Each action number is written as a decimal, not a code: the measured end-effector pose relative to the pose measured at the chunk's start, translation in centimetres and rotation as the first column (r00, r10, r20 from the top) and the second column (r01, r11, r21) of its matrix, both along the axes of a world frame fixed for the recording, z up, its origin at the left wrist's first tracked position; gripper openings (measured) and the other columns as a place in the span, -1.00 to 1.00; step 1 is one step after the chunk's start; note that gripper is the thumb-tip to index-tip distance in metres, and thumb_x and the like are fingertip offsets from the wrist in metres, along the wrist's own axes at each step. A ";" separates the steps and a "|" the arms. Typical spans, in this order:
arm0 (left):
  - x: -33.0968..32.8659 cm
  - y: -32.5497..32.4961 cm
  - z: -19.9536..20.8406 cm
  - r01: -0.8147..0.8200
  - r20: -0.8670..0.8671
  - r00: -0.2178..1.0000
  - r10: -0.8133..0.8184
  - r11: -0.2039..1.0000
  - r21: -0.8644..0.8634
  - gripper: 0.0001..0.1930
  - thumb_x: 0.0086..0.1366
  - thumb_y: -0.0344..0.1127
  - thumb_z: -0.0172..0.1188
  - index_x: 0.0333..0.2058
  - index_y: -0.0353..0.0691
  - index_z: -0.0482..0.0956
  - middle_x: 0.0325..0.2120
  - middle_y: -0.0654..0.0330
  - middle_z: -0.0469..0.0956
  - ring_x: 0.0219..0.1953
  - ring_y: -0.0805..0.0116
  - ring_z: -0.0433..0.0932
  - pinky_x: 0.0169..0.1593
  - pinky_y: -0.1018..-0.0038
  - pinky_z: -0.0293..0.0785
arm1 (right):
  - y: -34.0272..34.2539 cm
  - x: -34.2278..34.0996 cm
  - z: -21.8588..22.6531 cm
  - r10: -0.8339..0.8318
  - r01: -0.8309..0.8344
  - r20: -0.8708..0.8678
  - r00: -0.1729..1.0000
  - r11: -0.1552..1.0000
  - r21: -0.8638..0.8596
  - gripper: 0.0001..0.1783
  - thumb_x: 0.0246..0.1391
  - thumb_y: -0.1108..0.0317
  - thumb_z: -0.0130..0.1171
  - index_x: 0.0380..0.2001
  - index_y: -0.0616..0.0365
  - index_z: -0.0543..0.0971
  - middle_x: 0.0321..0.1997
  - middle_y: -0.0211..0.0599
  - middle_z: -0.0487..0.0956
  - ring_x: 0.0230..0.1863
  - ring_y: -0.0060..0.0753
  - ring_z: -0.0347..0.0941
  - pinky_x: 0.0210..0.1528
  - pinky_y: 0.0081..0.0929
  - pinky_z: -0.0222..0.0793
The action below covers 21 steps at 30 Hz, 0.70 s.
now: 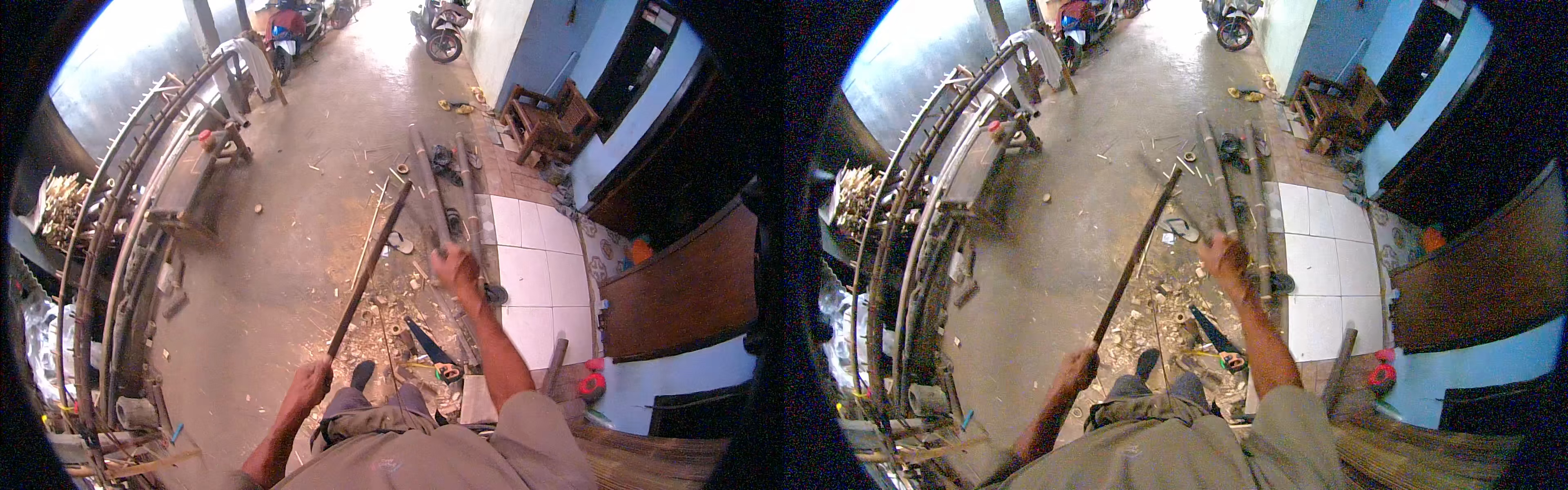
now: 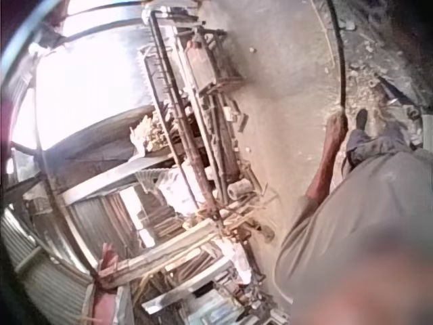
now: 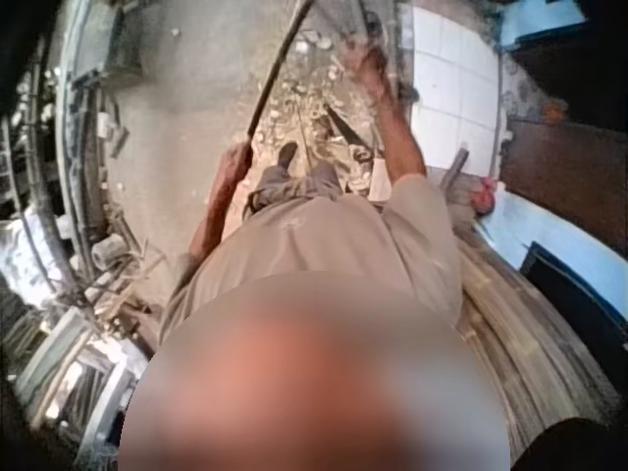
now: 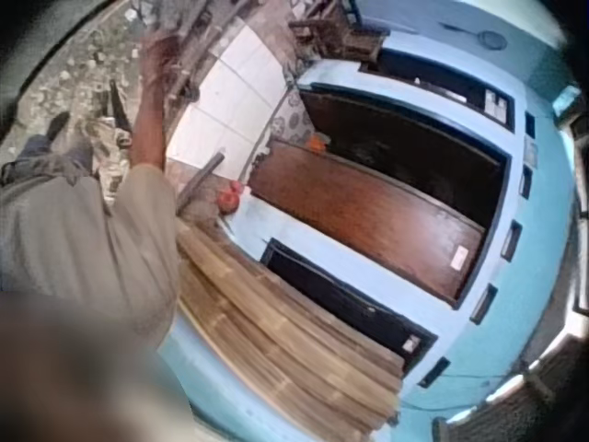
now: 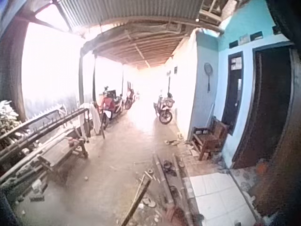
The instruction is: The person splits bamboo strips, measures and marks bamboo poles, and assembles them into a rectangular frame using a knife and tape measure. The person sits on the floor to fit the pieces together.
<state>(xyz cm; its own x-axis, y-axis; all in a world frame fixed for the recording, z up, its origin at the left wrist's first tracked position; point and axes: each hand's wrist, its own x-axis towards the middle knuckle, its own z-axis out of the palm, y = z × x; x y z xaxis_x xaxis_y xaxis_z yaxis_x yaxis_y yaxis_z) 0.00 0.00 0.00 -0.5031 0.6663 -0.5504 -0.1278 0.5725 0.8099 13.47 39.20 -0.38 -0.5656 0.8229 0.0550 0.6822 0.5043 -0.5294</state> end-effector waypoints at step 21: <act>-2.1 6.7 8.1 -0.006 0.716 0.680 -0.161 0.974 0.225 -0.47 0.50 0.21 -0.15 -0.55 -0.01 0.32 -0.78 0.38 0.16 -0.80 0.46 0.03 -0.70 0.43 -0.07 | -3.8 1.9 5.7 0.034 -0.009 -0.066 0.997 0.937 0.348 -0.79 -0.12 0.19 0.32 -0.53 0.06 0.55 -0.52 -0.10 0.60 -0.46 0.02 0.60 -0.44 -0.05 0.49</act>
<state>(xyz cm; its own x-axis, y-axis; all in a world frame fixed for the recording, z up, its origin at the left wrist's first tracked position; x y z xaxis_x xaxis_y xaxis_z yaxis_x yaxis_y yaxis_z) -2.09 6.72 8.12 0.0574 0.8168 -0.5741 -0.6845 0.4508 0.5730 15.37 35.45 5.30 -0.5673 0.7332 0.3750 0.6370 0.6793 -0.3643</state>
